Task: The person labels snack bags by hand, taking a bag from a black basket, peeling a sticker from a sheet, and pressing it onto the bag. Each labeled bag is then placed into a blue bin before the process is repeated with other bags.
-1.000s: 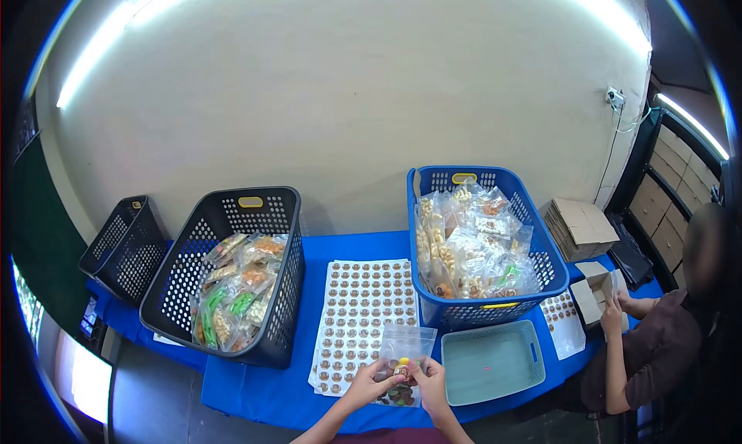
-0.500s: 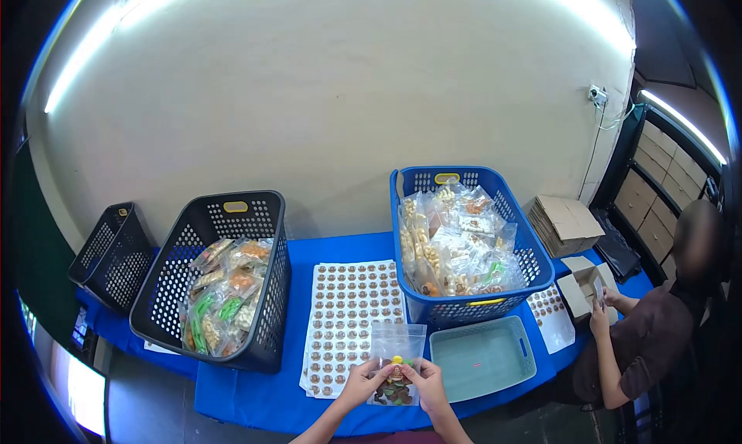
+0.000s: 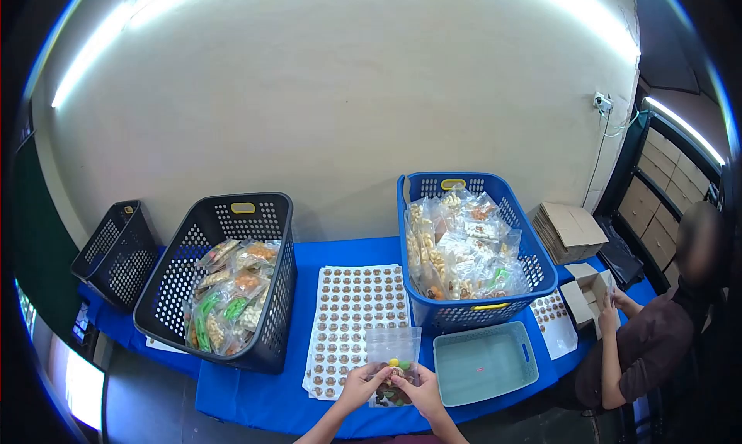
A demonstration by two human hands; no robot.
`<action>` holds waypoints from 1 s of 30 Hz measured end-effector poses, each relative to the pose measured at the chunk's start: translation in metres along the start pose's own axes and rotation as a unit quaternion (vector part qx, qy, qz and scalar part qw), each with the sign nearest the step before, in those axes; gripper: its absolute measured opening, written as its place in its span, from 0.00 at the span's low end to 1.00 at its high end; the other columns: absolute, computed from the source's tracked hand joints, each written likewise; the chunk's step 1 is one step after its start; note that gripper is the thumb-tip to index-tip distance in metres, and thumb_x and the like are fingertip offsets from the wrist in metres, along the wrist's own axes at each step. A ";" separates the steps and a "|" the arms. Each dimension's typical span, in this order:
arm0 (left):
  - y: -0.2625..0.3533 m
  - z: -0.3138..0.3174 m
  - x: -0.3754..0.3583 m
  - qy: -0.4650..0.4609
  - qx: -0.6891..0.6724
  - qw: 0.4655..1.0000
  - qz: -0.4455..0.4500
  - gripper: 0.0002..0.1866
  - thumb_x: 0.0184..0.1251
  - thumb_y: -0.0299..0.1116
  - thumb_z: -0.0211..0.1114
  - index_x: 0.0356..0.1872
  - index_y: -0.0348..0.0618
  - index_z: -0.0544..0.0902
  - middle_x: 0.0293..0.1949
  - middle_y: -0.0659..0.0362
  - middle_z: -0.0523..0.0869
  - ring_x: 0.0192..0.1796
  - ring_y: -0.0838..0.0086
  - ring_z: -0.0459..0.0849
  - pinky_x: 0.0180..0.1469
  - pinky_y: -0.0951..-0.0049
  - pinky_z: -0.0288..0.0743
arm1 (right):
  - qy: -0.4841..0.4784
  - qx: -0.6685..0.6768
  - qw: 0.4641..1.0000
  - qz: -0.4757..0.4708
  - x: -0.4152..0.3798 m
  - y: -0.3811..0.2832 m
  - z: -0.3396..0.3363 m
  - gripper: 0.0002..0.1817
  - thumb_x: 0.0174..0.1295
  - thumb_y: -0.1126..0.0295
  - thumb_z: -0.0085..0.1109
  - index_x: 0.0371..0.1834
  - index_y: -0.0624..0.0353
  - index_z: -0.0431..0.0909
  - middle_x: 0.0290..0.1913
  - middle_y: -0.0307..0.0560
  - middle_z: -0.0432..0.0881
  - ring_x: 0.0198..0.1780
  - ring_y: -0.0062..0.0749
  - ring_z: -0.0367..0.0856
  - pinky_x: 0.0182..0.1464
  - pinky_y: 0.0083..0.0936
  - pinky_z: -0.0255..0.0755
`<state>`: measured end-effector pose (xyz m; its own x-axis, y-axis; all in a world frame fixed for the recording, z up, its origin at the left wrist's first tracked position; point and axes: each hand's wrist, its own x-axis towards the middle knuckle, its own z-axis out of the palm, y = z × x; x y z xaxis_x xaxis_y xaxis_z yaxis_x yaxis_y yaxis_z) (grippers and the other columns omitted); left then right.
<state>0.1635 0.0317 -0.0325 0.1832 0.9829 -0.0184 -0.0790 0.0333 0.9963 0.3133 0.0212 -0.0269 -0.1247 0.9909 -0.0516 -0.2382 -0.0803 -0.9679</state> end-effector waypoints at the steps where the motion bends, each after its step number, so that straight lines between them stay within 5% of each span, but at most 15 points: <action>1: -0.001 -0.003 -0.001 -0.005 -0.023 0.999 -0.022 0.15 0.63 0.35 0.57 0.40 0.31 0.78 0.34 0.58 0.82 0.35 0.81 0.78 0.37 0.82 0.72 | -0.010 -0.001 1.000 0.005 0.000 0.002 -0.002 0.17 0.53 0.77 0.59 0.47 0.68 0.72 0.41 0.46 0.78 0.40 0.23 0.78 0.44 0.18 0.72; 6: 0.008 -0.015 -0.002 -0.053 -0.039 0.997 -0.050 0.15 0.64 0.36 0.55 0.42 0.33 0.78 0.37 0.60 0.81 0.37 0.82 0.78 0.40 0.81 0.72 | -0.039 0.040 0.998 0.027 -0.004 0.002 -0.005 0.15 0.56 0.78 0.56 0.47 0.69 0.72 0.43 0.47 0.78 0.42 0.24 0.77 0.46 0.21 0.71; 10: 0.016 -0.021 0.008 -0.009 0.056 0.998 0.036 0.14 0.63 0.36 0.57 0.44 0.38 0.78 0.37 0.59 0.81 0.40 0.81 0.77 0.42 0.80 0.72 | 0.007 0.090 0.996 -0.019 -0.002 0.014 -0.007 0.13 0.56 0.81 0.52 0.46 0.70 0.72 0.43 0.48 0.77 0.42 0.27 0.77 0.48 0.23 0.71; 11: 0.027 -0.022 0.014 0.039 0.173 0.974 0.141 0.14 0.62 0.36 0.58 0.45 0.38 0.78 0.37 0.58 0.82 0.40 0.80 0.78 0.43 0.80 0.72 | -0.001 0.095 0.995 -0.019 -0.002 0.009 -0.007 0.13 0.56 0.80 0.53 0.45 0.70 0.72 0.42 0.47 0.78 0.42 0.26 0.77 0.48 0.22 0.70; 14: 0.038 -0.019 0.024 0.042 -0.039 0.994 0.097 0.11 0.63 0.30 0.56 0.41 0.32 0.78 0.35 0.55 0.82 0.39 0.76 0.81 0.41 0.78 0.74 | -0.024 0.082 0.996 -0.010 -0.005 0.006 -0.005 0.14 0.56 0.80 0.53 0.46 0.70 0.71 0.43 0.47 0.77 0.43 0.28 0.76 0.49 0.24 0.70; 18: 0.036 -0.009 0.030 0.075 -0.009 0.992 0.105 0.08 0.62 0.29 0.56 0.33 0.32 0.79 0.28 0.57 0.82 0.34 0.75 0.81 0.40 0.79 0.74 | -0.046 0.046 0.998 -0.021 -0.008 0.006 -0.004 0.21 0.53 0.74 0.60 0.51 0.67 0.68 0.46 0.46 0.76 0.45 0.25 0.75 0.47 0.20 0.69; 21: 0.049 -0.006 0.028 0.103 0.220 0.952 0.189 0.07 0.59 0.29 0.58 0.31 0.34 0.80 0.26 0.56 0.82 0.31 0.74 0.81 0.37 0.78 0.74 | 0.017 -0.112 0.983 -0.143 -0.007 -0.022 -0.017 0.25 0.50 0.70 0.64 0.51 0.67 0.68 0.45 0.47 0.76 0.43 0.26 0.76 0.43 0.20 0.69; 25: 0.045 0.002 0.028 -0.012 0.277 0.938 0.207 0.06 0.56 0.29 0.60 0.30 0.36 0.80 0.27 0.55 0.81 0.29 0.67 0.81 0.32 0.74 0.72 | 0.017 -0.293 0.942 -0.163 -0.014 -0.066 -0.018 0.17 0.49 0.72 0.63 0.44 0.62 0.74 0.37 0.43 0.78 0.35 0.21 0.75 0.37 0.17 0.67; 26: 0.043 0.007 0.028 -0.013 0.309 0.907 0.286 0.06 0.57 0.29 0.60 0.30 0.37 0.79 0.26 0.55 0.80 0.28 0.66 0.79 0.30 0.72 0.72 | 0.028 -0.296 0.934 -0.198 -0.010 -0.061 -0.015 0.10 0.49 0.72 0.63 0.34 0.63 0.76 0.30 0.42 0.78 0.28 0.21 0.73 0.31 0.17 0.66; 30: 0.052 0.013 0.026 -0.060 0.265 0.930 0.247 0.04 0.57 0.28 0.59 0.28 0.38 0.78 0.24 0.57 0.78 0.24 0.65 0.76 0.26 0.70 0.69 | 0.069 -0.305 0.933 -0.175 -0.003 -0.042 -0.009 0.09 0.49 0.71 0.62 0.24 0.65 0.73 0.24 0.43 0.76 0.22 0.21 0.72 0.27 0.18 0.67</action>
<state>0.1764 0.0566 0.0198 0.3629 0.8261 0.4311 0.3052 -0.5425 0.7826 0.3319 0.0225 0.0116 -0.0078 0.9525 0.3044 0.3577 0.2870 -0.8886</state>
